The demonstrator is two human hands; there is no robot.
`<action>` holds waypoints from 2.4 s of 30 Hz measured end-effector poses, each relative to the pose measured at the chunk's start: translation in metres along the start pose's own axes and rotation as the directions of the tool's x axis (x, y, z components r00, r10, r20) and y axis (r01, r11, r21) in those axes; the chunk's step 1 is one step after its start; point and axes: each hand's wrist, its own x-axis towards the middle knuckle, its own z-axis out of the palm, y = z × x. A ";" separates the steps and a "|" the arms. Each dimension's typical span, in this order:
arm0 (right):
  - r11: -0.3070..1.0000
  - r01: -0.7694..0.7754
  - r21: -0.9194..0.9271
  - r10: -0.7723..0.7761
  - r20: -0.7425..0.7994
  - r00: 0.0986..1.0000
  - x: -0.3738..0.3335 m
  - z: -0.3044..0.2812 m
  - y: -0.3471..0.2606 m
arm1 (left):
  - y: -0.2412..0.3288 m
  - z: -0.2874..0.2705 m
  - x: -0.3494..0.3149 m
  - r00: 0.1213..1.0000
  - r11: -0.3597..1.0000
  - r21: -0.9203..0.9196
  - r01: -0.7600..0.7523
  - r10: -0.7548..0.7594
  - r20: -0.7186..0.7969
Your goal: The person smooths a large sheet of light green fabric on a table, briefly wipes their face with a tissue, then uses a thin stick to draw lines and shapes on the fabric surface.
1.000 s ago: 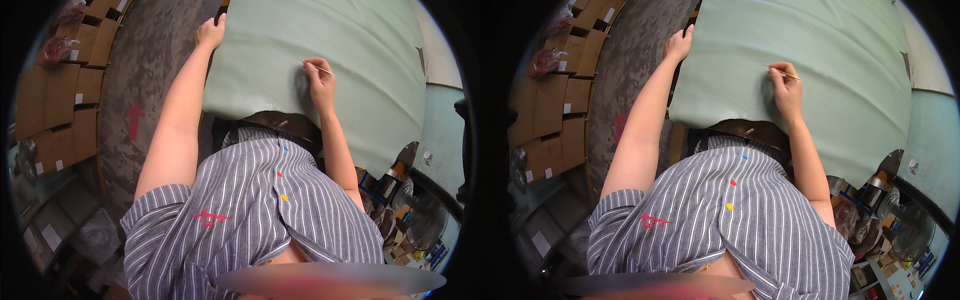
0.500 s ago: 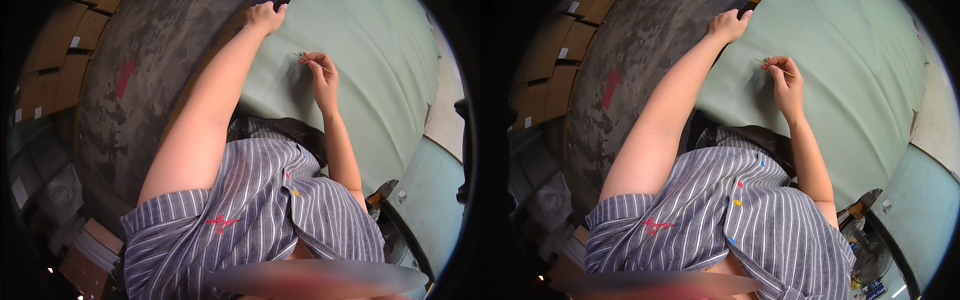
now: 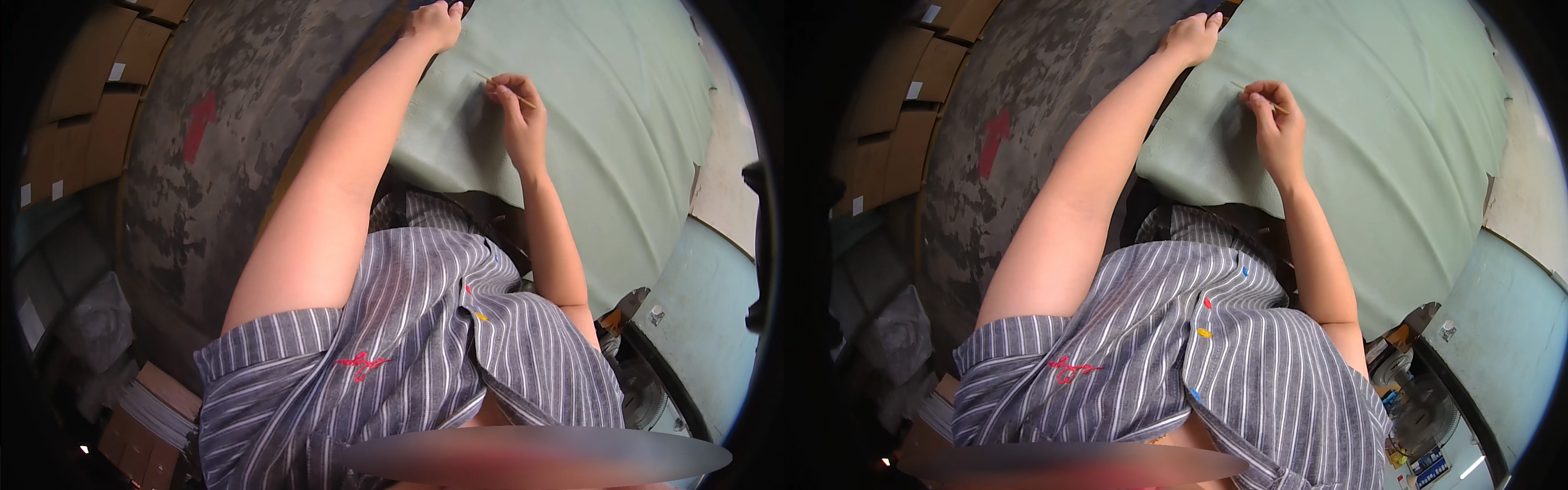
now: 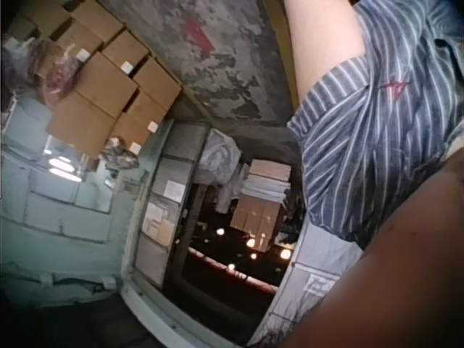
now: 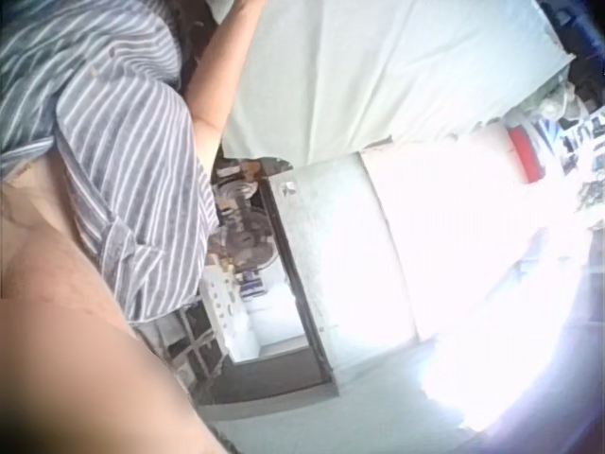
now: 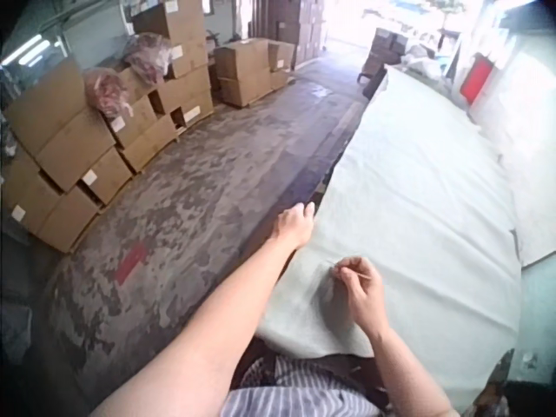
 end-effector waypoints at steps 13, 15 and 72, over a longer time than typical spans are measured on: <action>0.977 -0.034 0.209 0.100 -0.317 0.943 -0.006 -0.069 0.025 | 0.006 0.005 0.003 0.998 0.997 0.048 0.055 -0.056 0.019; 0.985 -0.035 0.169 0.082 -0.284 0.955 -0.025 -0.067 0.027 | 0.004 0.004 0.003 0.998 0.997 0.046 0.057 -0.058 0.026; 0.862 0.234 -0.450 -0.245 0.035 0.969 -0.072 0.027 -0.010 | -0.004 0.011 0.011 0.999 0.998 0.050 -0.033 0.032 0.034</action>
